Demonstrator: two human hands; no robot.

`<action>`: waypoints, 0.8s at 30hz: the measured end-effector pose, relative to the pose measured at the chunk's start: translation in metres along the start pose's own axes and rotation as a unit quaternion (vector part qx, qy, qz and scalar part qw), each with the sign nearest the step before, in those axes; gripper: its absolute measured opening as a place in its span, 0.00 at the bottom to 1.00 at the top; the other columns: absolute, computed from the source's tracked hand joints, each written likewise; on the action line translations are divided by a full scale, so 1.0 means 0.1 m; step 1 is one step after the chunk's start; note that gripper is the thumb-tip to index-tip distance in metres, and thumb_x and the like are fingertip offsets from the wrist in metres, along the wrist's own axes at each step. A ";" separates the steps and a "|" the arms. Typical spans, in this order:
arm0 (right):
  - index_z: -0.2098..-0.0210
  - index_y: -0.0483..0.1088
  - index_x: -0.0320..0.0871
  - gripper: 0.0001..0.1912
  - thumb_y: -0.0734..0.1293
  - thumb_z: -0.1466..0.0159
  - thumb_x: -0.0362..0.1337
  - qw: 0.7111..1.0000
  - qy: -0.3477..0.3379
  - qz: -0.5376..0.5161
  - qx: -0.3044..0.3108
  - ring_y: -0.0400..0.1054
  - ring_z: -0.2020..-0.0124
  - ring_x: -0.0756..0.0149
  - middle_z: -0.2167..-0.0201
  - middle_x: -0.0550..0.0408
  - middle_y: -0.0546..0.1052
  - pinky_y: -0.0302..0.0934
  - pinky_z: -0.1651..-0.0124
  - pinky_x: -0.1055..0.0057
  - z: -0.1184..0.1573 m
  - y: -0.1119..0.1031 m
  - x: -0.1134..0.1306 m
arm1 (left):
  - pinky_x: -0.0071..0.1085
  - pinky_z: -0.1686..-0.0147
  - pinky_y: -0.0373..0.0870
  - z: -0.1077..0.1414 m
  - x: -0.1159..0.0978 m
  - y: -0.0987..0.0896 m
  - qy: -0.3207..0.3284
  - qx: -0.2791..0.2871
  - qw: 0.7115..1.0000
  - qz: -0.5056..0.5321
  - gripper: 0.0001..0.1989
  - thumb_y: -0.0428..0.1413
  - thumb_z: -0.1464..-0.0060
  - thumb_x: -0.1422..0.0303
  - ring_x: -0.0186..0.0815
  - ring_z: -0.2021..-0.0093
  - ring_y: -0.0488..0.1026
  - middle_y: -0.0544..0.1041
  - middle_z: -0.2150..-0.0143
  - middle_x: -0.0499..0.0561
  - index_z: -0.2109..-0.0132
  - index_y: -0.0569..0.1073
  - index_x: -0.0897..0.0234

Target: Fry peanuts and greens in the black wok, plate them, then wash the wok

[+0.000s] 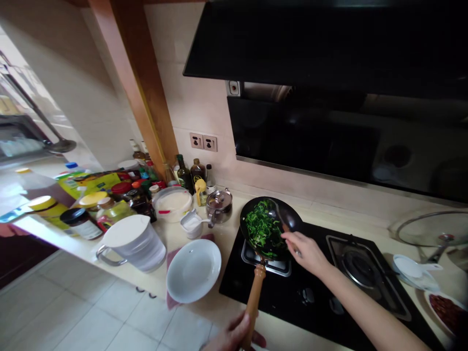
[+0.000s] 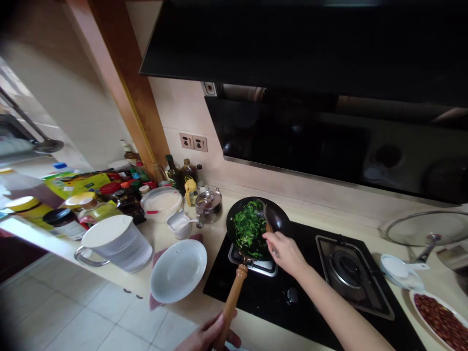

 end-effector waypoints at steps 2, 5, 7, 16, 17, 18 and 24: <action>0.57 0.74 0.46 0.14 0.60 0.39 0.35 0.996 -0.029 0.008 0.082 0.65 0.73 0.67 0.69 0.53 0.73 0.61 0.66 0.69 0.10 0.08 0.16 | 0.28 0.74 0.59 -0.03 -0.06 0.19 -0.001 0.017 1.000 -0.009 0.31 0.57 0.54 0.43 0.34 0.74 0.73 0.79 0.72 0.55 0.55 0.69 0.65; 0.59 0.76 0.49 0.13 0.63 0.41 0.35 0.989 -0.012 -0.016 0.147 0.65 0.73 0.67 0.72 0.55 0.72 0.59 0.69 0.71 0.38 -0.13 0.42 | 0.28 0.77 0.57 -0.03 -0.10 0.25 -0.001 -0.011 1.000 -0.008 0.32 0.58 0.58 0.42 0.32 0.79 0.70 0.75 0.77 0.50 0.57 0.68 0.65; 0.59 0.76 0.51 0.13 0.64 0.42 0.36 0.987 0.016 -0.031 0.154 0.65 0.74 0.66 0.72 0.54 0.73 0.58 0.70 0.71 0.56 -0.39 0.63 | 0.27 0.79 0.56 -0.03 -0.08 0.26 -0.009 -0.011 1.000 0.001 0.32 0.58 0.58 0.42 0.31 0.81 0.69 0.74 0.79 0.48 0.56 0.67 0.64; 0.61 0.77 0.48 0.10 0.67 0.42 0.37 0.993 0.079 -0.042 0.081 0.72 0.68 0.62 0.67 0.54 0.79 0.64 0.63 0.66 0.10 -0.67 0.69 | 0.26 0.83 0.62 0.06 0.02 0.28 -0.036 -0.018 0.999 0.015 0.33 0.56 0.53 0.45 0.32 0.81 0.70 0.74 0.75 0.46 0.49 0.61 0.62; 0.62 0.77 0.46 0.10 0.67 0.42 0.39 0.988 0.124 -0.070 0.054 0.73 0.70 0.62 0.68 0.53 0.79 0.65 0.66 0.66 -0.04 -0.77 0.54 | 0.27 0.82 0.63 0.08 0.02 0.28 -0.027 -0.010 1.000 0.011 0.34 0.58 0.54 0.45 0.32 0.81 0.71 0.74 0.75 0.47 0.48 0.61 0.62; 0.62 0.77 0.43 0.11 0.67 0.42 0.40 0.978 0.185 -0.091 0.037 0.72 0.74 0.64 0.72 0.52 0.79 0.64 0.70 0.67 -0.15 -0.88 0.37 | 0.27 0.80 0.63 0.09 0.02 0.28 -0.020 0.003 1.000 0.005 0.34 0.59 0.54 0.46 0.32 0.80 0.71 0.75 0.74 0.47 0.47 0.61 0.62; 0.63 0.67 0.23 0.17 0.55 0.36 0.34 0.900 0.405 -0.154 -0.056 0.66 0.86 0.75 0.86 0.52 0.71 0.58 0.75 0.76 -0.57 -1.09 -0.04 | 0.27 0.77 0.60 0.10 0.05 0.19 -0.006 0.021 1.000 -0.021 0.34 0.62 0.57 0.49 0.31 0.77 0.72 0.76 0.74 0.49 0.49 0.65 0.64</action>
Point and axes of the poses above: each hand's wrist, its own z-axis away from the middle knuckle, its own y-axis out of the palm, x = y × z, the point moved 5 cm from there along -z, towards the middle knuckle
